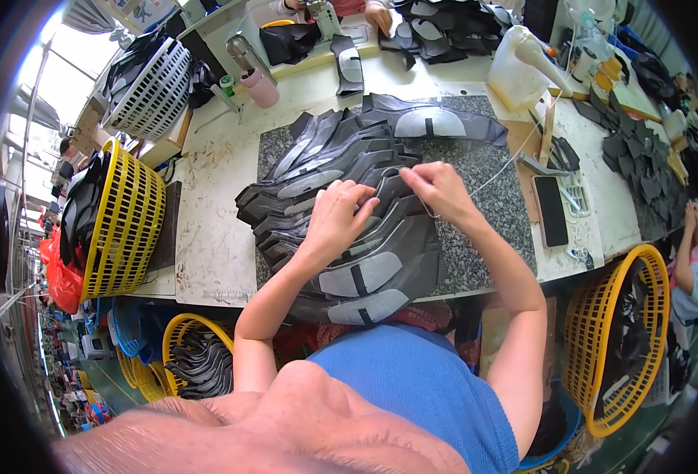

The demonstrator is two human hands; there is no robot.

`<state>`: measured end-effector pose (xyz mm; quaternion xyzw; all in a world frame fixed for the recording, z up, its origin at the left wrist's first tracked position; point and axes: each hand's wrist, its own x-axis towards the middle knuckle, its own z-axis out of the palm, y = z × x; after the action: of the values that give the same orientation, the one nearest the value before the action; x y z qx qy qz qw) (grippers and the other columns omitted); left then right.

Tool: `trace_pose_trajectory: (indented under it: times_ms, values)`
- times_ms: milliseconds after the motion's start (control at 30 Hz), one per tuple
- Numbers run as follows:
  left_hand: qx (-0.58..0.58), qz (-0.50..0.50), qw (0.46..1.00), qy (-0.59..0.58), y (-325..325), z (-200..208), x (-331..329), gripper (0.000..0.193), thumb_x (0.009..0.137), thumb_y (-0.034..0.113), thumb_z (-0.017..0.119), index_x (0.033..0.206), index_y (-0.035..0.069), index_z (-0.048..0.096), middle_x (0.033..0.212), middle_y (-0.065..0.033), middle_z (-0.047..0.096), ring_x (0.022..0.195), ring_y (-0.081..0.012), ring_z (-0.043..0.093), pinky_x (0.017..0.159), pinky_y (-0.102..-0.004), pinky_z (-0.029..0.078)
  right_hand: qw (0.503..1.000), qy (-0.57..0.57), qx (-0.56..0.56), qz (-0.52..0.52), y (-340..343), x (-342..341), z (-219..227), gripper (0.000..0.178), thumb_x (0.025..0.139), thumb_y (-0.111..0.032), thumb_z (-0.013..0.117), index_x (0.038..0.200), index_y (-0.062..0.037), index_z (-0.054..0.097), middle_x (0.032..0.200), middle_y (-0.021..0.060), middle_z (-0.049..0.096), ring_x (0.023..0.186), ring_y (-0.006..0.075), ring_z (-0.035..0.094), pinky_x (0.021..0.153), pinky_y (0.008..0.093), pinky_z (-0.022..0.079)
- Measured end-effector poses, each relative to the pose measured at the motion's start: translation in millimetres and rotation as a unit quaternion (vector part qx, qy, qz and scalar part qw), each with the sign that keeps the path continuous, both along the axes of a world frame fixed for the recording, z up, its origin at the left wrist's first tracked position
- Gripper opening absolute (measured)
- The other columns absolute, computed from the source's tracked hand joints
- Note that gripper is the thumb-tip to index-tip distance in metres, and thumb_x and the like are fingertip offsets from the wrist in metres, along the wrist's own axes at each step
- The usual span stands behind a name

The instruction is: Applying adhesive or primer to shoe upper components using a brush and placing them in baskets.

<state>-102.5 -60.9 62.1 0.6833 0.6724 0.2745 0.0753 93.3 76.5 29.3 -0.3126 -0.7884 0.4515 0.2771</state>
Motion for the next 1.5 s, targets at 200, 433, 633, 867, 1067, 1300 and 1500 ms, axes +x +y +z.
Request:
trace_pose_trajectory:
  times_ms: [200, 433, 633, 867, 1067, 1300, 1500]
  values:
    - [0.053, 0.027, 0.998, 0.020, -10.6, 18.6, 3.7, 0.033, 0.094, 0.029, 0.075, 0.117, 0.006, 0.075, 0.096, -0.0067, 0.070, 0.094, -0.0268, 0.061, 0.085, -0.0407, 0.046, 0.994, -0.046, 0.058, -0.082, -8.0, 32.8, -16.4, 0.037, 0.087, -0.040, 0.084, 0.094, -0.0047, 0.080, 0.081, 0.0034, 0.067, 0.073, 0.0132, 0.062, 0.064, 0.0268, 0.046]
    - [0.088, -0.031, 0.995, -0.027, -25.3, 24.4, 16.1, 0.030, 0.094, 0.023, 0.074, 0.119, 0.007, 0.072, 0.101, -0.0075, 0.065, 0.099, -0.0271, 0.059, 0.084, -0.0412, 0.045, 0.995, 0.043, -0.025, -0.082, -11.4, 9.7, -16.8, 0.018, 0.093, -0.021, 0.079, 0.096, -0.0032, 0.079, 0.081, 0.0004, 0.067, 0.071, 0.0061, 0.058, 0.060, 0.0252, 0.041]
    - [0.086, -0.080, 0.973, -0.197, -74.6, 31.5, 5.4, 0.053, 0.089, 0.008, 0.079, 0.140, 0.006, 0.062, 0.135, -0.0128, 0.065, 0.091, -0.0222, 0.071, 0.069, -0.0334, 0.059, 0.988, 0.027, 0.154, -0.003, -67.4, 3.1, 34.0, 0.008, 0.089, -0.001, 0.064, 0.095, -0.0066, 0.066, 0.065, 0.0035, 0.063, 0.056, 0.0126, 0.062, 0.051, 0.0313, 0.046]
    - [-0.019, -0.201, 0.924, -0.325, -132.7, 24.0, -10.7, 0.063, 0.086, -0.001, 0.079, 0.146, 0.008, 0.059, 0.133, -0.0150, 0.064, 0.090, -0.0212, 0.069, 0.076, -0.0326, 0.059, 0.943, -0.012, 0.199, 0.266, -138.5, 0.8, 61.1, 0.024, 0.068, 0.001, 0.066, 0.090, -0.0093, 0.071, 0.074, 0.0096, 0.071, 0.064, 0.0267, 0.072, 0.056, 0.0384, 0.056]
    - [0.024, -0.085, 0.951, -0.295, -152.7, 26.5, -45.8, 0.007, 0.090, 0.005, 0.077, 0.095, 0.001, 0.076, 0.084, -0.0095, 0.070, 0.079, -0.0219, 0.069, 0.071, -0.0326, 0.054, 0.967, 0.039, 0.107, 0.226, -133.8, -30.2, 67.1, 0.010, 0.084, -0.004, 0.079, 0.092, -0.0086, 0.078, 0.077, 0.0064, 0.073, 0.058, 0.0140, 0.064, 0.051, 0.0273, 0.047]
    - [0.131, 0.104, 0.969, -0.179, -109.3, -1.6, -102.8, 0.014, 0.094, 0.014, 0.076, 0.093, 0.001, 0.075, 0.093, -0.0087, 0.074, 0.084, -0.0188, 0.069, 0.071, -0.0311, 0.054, 0.997, -0.021, 0.031, 0.060, -81.4, -64.0, 58.7, 0.018, 0.092, -0.016, 0.079, 0.095, 0.0010, 0.075, 0.070, 0.0058, 0.067, 0.060, 0.0072, 0.049, 0.054, 0.0275, 0.039]
    - [-0.048, 0.151, 0.945, -0.286, -113.5, 7.7, -120.5, 0.020, 0.094, 0.019, 0.077, 0.097, -0.001, 0.077, 0.081, -0.0088, 0.077, 0.070, -0.0140, 0.070, 0.065, -0.0304, 0.055, 0.997, -0.056, 0.024, 0.042, -61.8, -65.5, 48.7, 0.018, 0.092, -0.016, 0.078, 0.095, 0.0017, 0.075, 0.072, 0.0072, 0.068, 0.061, 0.0083, 0.054, 0.058, 0.0273, 0.043]
